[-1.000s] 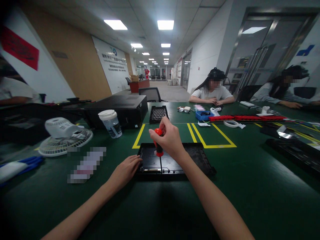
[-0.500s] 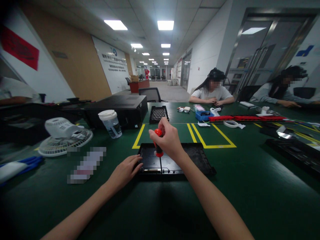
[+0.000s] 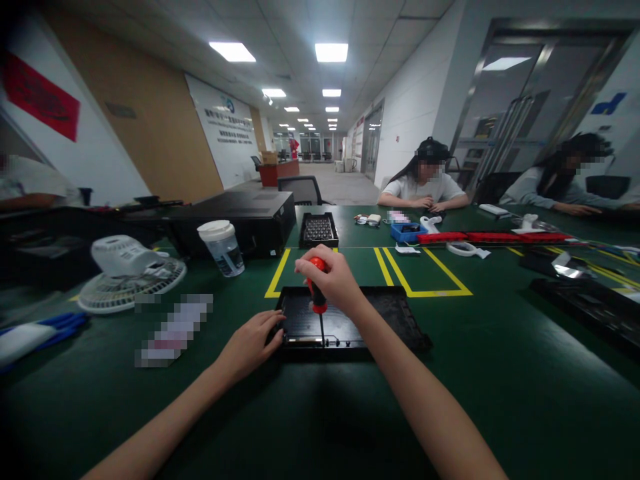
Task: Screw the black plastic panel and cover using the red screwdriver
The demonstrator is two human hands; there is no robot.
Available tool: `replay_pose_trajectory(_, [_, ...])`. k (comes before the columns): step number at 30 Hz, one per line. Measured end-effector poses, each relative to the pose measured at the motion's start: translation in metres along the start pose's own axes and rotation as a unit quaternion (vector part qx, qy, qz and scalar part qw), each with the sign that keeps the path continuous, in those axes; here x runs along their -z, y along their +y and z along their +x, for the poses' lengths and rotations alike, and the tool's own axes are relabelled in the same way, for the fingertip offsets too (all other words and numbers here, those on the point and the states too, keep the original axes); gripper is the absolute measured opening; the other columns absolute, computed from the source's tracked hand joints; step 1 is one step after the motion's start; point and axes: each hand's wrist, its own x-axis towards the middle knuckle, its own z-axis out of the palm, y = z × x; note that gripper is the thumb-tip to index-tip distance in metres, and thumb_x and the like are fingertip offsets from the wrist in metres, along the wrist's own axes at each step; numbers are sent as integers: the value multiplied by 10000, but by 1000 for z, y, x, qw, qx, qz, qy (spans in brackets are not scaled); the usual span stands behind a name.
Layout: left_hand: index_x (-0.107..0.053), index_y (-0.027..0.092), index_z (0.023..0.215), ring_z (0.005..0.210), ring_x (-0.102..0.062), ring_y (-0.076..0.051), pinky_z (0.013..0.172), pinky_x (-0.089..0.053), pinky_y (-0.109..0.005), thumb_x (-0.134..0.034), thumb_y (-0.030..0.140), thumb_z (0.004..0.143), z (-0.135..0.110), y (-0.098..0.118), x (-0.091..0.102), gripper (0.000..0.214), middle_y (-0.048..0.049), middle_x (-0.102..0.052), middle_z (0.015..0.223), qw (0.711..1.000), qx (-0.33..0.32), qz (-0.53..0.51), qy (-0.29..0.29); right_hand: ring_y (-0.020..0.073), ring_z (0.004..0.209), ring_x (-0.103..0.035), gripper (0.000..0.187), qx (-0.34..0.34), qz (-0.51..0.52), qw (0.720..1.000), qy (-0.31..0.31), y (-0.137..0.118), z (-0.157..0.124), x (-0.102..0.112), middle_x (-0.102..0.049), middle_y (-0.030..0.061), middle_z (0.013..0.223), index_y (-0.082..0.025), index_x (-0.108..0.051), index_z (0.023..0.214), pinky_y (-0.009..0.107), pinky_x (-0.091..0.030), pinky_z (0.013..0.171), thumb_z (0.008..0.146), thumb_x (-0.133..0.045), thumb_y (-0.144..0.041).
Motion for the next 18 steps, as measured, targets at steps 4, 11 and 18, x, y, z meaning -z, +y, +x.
replay_pose_trajectory(4, [-588,141,1103,1115,-522,-232,971,-413,-381,-394,295,875,0,0,1,336,-114,-600,1167,1000,-3,3,-4,126,610,-589,167,-52,190,979,-60,3,0,-1,-604,21,698,-141,-596,729,274,-485,607,763,-603,-305])
replay_pose_trajectory(11, [-590,171,1078,1096,-537,-219,960,-425,-367,-396,267,875,0,-2,-3,297,-90,-615,1139,1000,-10,11,11,97,478,-569,150,-57,288,951,-101,6,-2,-3,-608,-10,609,-145,-554,711,218,-454,471,749,-636,-264])
replay_pose_trajectory(18, [-592,146,1074,1073,-551,-219,954,-427,-364,-398,277,885,1,-1,-1,300,-111,-616,1127,1000,1,0,9,79,412,-488,178,-50,325,937,-115,13,-1,-5,-508,-48,510,-149,-520,674,213,-420,434,770,-596,-279])
